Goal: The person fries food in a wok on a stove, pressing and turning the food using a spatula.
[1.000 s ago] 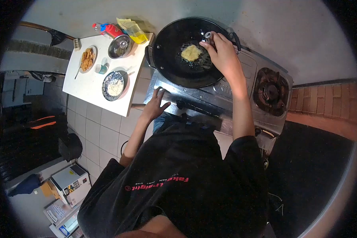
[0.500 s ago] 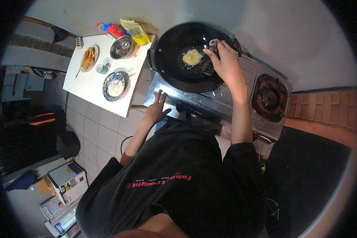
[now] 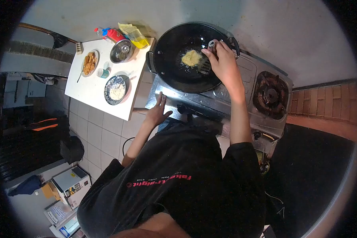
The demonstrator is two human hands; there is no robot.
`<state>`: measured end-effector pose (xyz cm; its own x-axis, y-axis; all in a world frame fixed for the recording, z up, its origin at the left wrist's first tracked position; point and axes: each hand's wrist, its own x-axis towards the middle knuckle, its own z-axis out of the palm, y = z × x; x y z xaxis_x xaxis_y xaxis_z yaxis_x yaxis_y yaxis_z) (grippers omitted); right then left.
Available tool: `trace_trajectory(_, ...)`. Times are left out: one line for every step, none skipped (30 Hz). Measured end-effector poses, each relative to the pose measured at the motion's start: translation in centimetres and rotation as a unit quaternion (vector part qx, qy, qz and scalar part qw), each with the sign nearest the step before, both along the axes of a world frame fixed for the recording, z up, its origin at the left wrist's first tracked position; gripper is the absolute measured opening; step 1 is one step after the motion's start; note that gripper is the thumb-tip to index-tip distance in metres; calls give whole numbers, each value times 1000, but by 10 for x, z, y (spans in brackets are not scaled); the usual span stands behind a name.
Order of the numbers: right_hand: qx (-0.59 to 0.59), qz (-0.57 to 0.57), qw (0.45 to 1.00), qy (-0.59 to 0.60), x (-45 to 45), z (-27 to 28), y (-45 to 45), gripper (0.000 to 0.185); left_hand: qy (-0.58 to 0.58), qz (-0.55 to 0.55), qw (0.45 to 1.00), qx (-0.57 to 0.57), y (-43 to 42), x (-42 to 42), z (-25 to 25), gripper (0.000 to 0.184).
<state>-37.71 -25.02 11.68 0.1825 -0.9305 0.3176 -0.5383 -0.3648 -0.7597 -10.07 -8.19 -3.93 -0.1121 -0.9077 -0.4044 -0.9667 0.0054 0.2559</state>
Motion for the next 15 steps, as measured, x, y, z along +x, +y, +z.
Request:
trace_trajectory(-14,-7,1000,-1,1,8,3,30,1,0,1000,0,-1,0,4,94)
trace_trajectory(-28,-14,1000,-1,1,13,6,29,-3,0,999,33,-1,0,7,94)
trace_trajectory(-30,-14,999,1,0,14,5,29,-6,1,998,64,-4,-2,11,93)
trace_trajectory(-23,-14,1000,10,-1,15,4,29,-4,0,998,61,-5,-3,10,93)
trace_trajectory(-16,-13,1000,19,-2,16,2,29,-20,-5,998,60,-5,-5,9,94)
trace_trajectory(-18,-12,1000,20,-3,17,-1,29,-37,-10,997,59,-5,-5,9,94)
trace_trajectory(-29,-8,999,27,-4,16,-2,30,-37,-8,997,60,-6,-4,8,94)
trace_trajectory(-39,-5,999,34,-4,14,-1,30,-43,-12,998,48,-5,-4,6,95)
trace_trajectory(-35,-3,999,35,-2,13,1,30,-48,-16,998,36,-3,-4,6,95)
trace_trajectory(-35,-2,999,26,-2,15,2,30,-46,-15,998,37,-3,-5,5,95)
trace_trajectory(-37,0,999,16,-1,15,2,30,-49,-13,998,33,-3,-6,5,96)
trace_trajectory(-36,1,999,17,-1,14,2,30,-53,-10,998,29,-2,-6,5,97)
trace_trajectory(-37,4,999,20,0,13,2,30,-57,-6,998,26,-2,-6,5,98)
trace_trajectory(-36,7,999,23,0,11,3,31,-56,-4,998,27,-1,-5,5,98)
trace_trajectory(-33,10,999,23,0,9,3,31,-39,-3,999,24,-1,-4,5,96)
